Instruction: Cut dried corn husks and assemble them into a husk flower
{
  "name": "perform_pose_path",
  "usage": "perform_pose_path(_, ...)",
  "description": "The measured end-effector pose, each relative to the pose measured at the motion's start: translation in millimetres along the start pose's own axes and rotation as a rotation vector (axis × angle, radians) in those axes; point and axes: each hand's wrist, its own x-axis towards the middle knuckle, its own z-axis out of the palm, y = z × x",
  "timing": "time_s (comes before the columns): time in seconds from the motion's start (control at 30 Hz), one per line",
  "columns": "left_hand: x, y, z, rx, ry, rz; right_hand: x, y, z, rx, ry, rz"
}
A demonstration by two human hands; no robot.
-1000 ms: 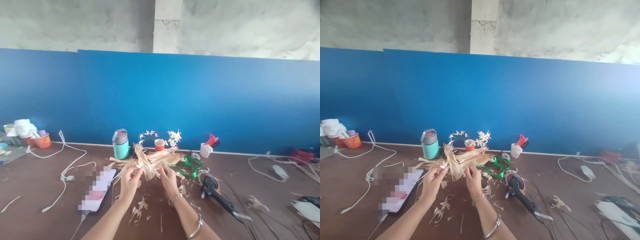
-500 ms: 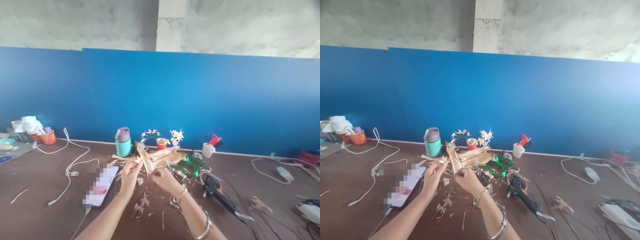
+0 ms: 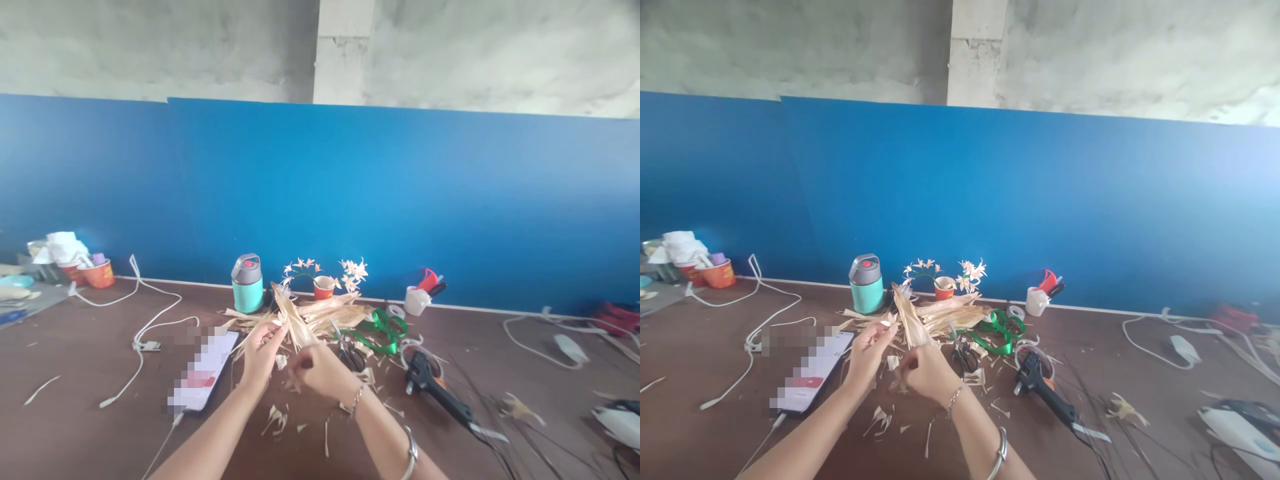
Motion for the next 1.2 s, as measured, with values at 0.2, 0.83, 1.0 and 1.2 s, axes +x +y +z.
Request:
perform_pose_path(0.2,-1,3,-2.3,0.047,-0.062,0.11,7,8,-31,-0.052,0.182,0.047)
perform_pose_path(0.83,-8,14,2.3,0.118,-0.156,0.251,7,2,-23,0.171,0.26,0.013)
perform_pose_path(1.0,-9,13,2.8,0.104,-0.185,0.244,0,-8,-25,0.399,0.237,0.127)
perform_pose_path(1.2,-10,7,5.3,0.088,-0.201,0.252,0,-9,-24,0.453,0.184,0.106)
